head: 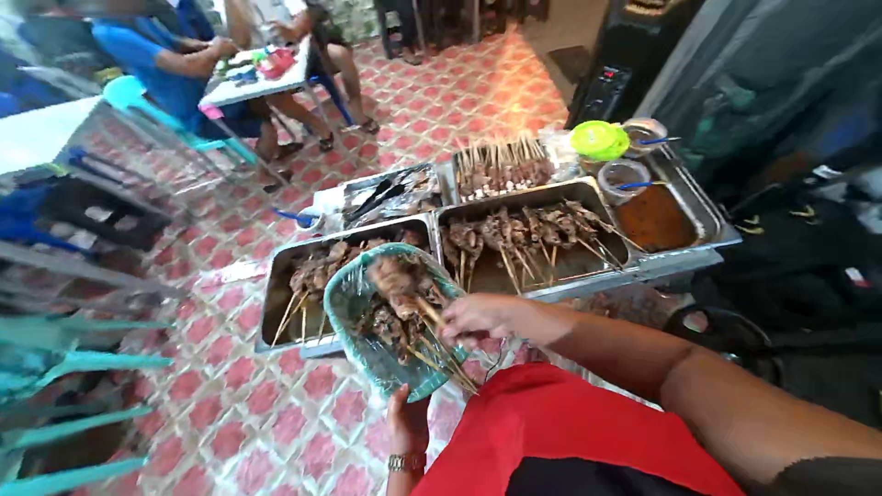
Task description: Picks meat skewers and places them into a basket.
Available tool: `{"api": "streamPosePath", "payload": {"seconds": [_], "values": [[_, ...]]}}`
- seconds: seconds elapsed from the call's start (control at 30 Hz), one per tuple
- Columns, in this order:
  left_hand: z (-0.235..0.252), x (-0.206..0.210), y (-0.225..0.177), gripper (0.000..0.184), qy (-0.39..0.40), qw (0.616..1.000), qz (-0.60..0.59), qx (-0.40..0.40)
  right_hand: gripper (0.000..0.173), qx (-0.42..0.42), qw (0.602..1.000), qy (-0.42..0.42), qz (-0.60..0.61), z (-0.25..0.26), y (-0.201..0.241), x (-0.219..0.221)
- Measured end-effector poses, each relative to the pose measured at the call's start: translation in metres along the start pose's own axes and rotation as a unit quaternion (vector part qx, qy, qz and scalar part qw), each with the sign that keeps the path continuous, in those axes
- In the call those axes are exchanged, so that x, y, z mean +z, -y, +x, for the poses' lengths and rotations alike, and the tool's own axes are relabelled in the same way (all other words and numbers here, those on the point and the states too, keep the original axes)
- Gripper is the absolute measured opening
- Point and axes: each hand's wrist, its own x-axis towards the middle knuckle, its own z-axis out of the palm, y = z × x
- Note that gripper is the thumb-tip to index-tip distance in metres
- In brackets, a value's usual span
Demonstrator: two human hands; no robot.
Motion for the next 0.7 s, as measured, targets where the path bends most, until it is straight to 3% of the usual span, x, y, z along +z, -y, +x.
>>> {"api": "streamPosePath", "payload": {"seconds": [0.13, 0.23, 0.3, 0.37, 0.47, 0.57, 0.7], "values": [[0.009, -0.006, 0.000, 0.040, 0.024, 1.000, -0.002, -0.012, 0.045, 0.046, 0.979, -0.010, -0.200, 0.008, 0.019, 0.016], [0.009, -0.016, 0.003, 0.036, 0.015, 1.000, -0.011, -0.020, 0.056, 0.064, 0.951, -0.183, -0.243, -0.026, 0.034, -0.017], [0.007, -0.021, 0.005, 0.034, -0.005, 1.000, -0.016, -0.019, 0.057, 0.109, 0.909, -0.315, -0.251, -0.021, 0.005, -0.067], [0.004, -0.026, 0.008, 0.035, -0.002, 0.999, -0.030, -0.012, 0.058, 0.204, 0.865, -0.367, -0.275, -0.004, -0.038, -0.113], [0.003, -0.030, 0.007, 0.043, 0.004, 0.999, -0.046, -0.004, 0.055, 0.275, 0.882, -0.348, -0.156, 0.025, -0.087, -0.148], [0.001, -0.029, 0.004, 0.042, -0.004, 0.999, -0.037, 0.007, 0.038, 0.241, 0.905, -0.346, 0.047, 0.037, -0.101, -0.152], [-0.005, -0.018, 0.002, 0.038, -0.017, 0.999, -0.032, 0.014, 0.018, 0.193, 0.914, -0.328, 0.143, 0.026, -0.103, -0.156]]}}
